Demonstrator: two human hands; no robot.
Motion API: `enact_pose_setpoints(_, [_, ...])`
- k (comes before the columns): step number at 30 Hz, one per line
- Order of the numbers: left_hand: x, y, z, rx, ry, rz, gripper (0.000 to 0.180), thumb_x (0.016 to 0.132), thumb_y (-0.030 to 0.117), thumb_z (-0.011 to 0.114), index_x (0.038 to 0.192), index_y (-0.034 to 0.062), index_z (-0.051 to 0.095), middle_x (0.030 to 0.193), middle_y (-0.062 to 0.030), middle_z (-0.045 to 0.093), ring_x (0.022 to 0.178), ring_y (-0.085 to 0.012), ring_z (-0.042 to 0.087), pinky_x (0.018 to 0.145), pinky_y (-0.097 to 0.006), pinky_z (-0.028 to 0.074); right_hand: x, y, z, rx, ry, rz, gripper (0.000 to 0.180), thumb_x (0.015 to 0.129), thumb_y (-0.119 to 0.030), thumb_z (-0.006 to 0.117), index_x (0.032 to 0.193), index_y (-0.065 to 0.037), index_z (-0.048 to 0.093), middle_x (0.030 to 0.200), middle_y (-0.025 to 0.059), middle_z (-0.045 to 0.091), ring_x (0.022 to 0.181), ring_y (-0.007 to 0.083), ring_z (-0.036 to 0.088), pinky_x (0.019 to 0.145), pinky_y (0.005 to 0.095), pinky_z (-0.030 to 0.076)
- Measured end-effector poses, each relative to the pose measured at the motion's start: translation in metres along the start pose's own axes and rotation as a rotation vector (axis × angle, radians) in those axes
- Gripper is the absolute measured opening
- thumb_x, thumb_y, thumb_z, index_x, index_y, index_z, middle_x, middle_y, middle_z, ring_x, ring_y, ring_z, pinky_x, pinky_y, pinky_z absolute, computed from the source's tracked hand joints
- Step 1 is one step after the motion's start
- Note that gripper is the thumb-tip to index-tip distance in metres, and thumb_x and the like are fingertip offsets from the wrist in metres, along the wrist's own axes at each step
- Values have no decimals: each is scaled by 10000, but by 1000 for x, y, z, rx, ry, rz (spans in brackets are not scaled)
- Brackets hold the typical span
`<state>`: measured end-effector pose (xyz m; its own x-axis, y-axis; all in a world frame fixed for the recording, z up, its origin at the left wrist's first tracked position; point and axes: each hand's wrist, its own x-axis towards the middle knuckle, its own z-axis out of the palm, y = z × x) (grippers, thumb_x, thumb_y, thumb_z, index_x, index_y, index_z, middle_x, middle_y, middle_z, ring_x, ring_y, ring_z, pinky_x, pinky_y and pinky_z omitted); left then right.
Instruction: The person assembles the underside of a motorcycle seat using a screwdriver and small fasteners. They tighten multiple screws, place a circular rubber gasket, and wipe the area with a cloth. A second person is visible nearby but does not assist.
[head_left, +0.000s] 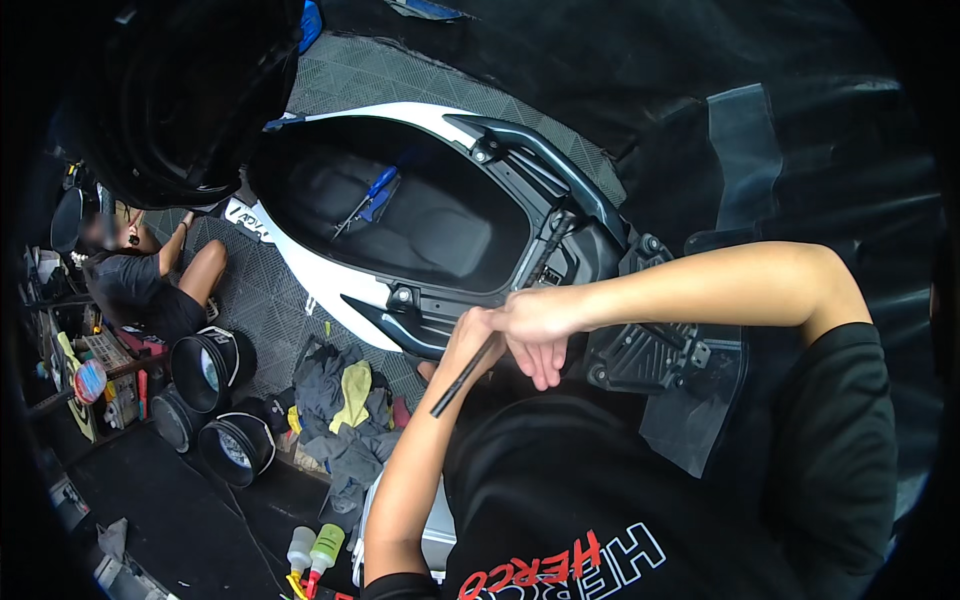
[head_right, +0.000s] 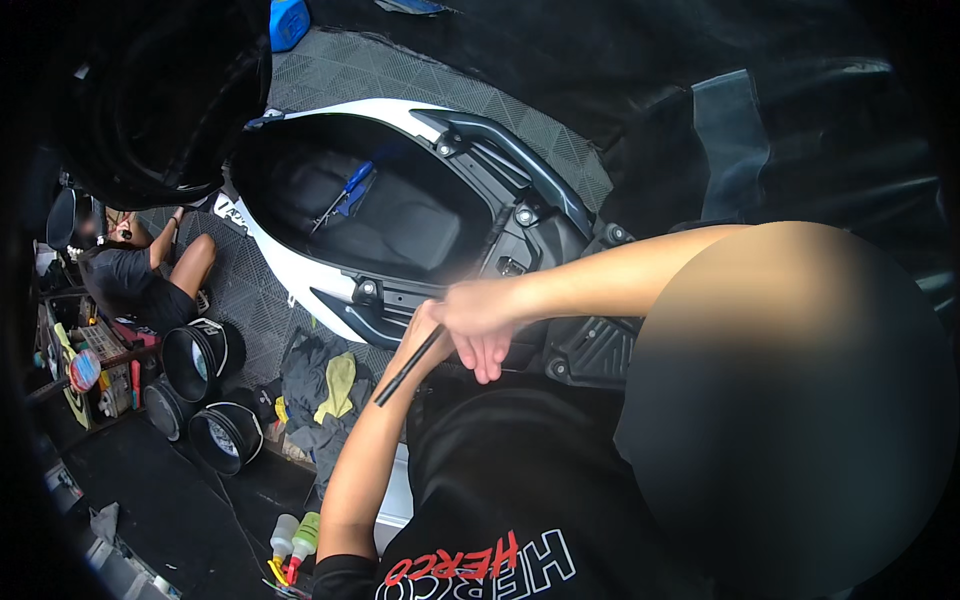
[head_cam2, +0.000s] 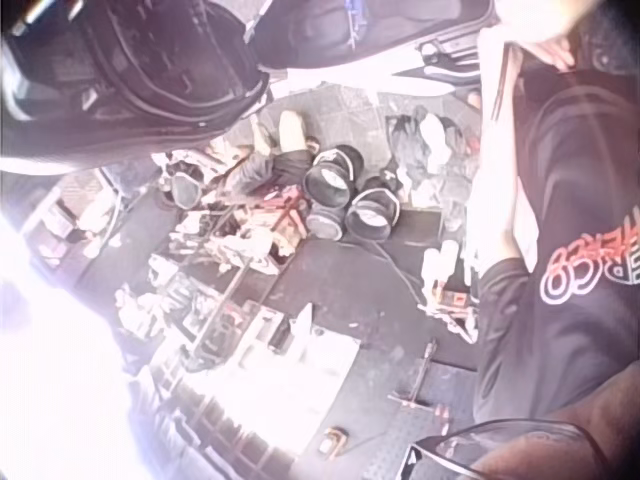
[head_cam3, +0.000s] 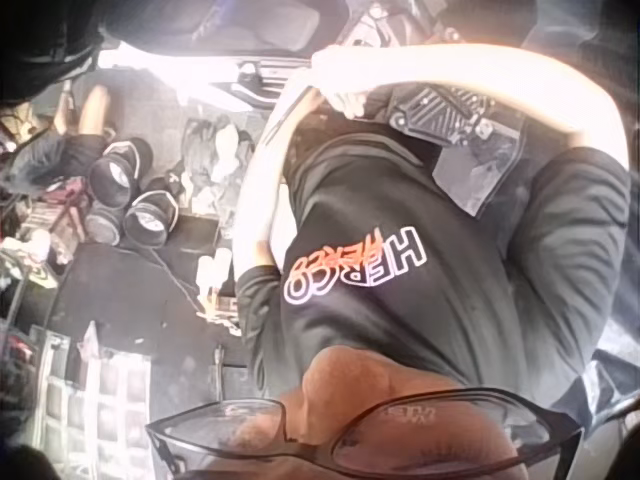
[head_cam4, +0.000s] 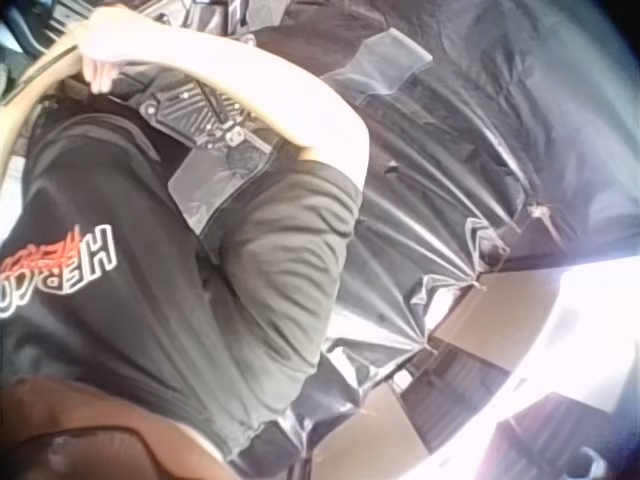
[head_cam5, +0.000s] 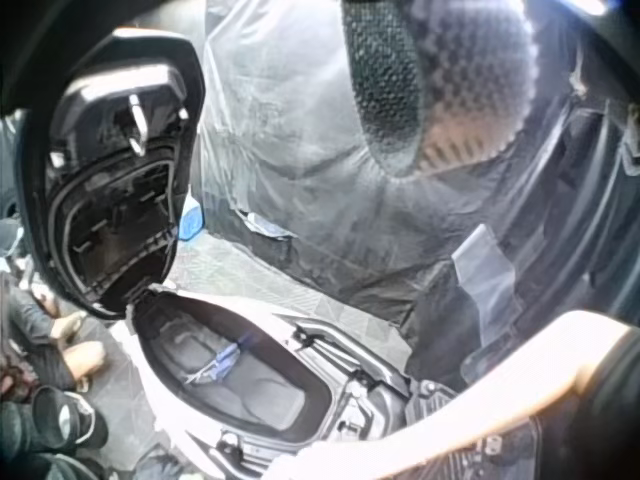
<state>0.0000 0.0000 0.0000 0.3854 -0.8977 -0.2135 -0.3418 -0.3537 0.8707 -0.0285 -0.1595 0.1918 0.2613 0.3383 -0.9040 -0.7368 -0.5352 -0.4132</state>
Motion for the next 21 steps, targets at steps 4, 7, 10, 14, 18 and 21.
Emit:
enact_pose_setpoints(4, [-2,58,74,-154,355,300,157,876,70,605,969,-11,702,870,-272,696,896,-476,671,812,-515,537,-51,43,20,-1208,716,-929,241,901,-246,663,910,-6,676,798,129,718,791,252,726,604,364,558])
enact_pose_setpoints(7, [1,58,48,102,68,164,92,831,10,620,861,-42,690,882,-287,687,867,-465,678,739,-510,545,-33,58,8,-1507,676,-854,235,807,-243,710,887,-22,701,736,114,708,730,260,722,618,402,549])
enact_pose_setpoints(10, [-1,47,50,81,167,262,79,792,-1,640,831,-51,688,830,-283,681,836,-456,687,719,-498,548,-22,53,4,-1390,404,-476,213,881,-200,632,869,-10,727,742,147,729,708,273,734,645,394,566])
enact_pose_setpoints(14, [-11,55,56,-42,126,92,93,799,2,652,864,-46,699,816,-277,684,833,-464,689,719,-498,551,-14,62,18,-289,229,-68,418,1016,-193,426,807,-10,738,759,150,754,743,263,758,685,344,600])
enact_pose_setpoints(18, [3,50,58,105,78,104,97,847,32,652,886,-39,705,850,-287,690,851,-481,683,705,-515,549,-40,39,25,-187,254,-134,516,1070,-240,346,822,-2,730,720,167,736,741,266,761,734,337,620])
enact_pose_setpoints(21, [4,49,57,116,146,312,104,860,42,645,890,-38,704,858,-291,688,856,-485,681,704,-521,547,-29,64,36,-998,1066,-910,198,846,-231,688,758,-62,738,746,101,735,752,304,751,615,412,589])
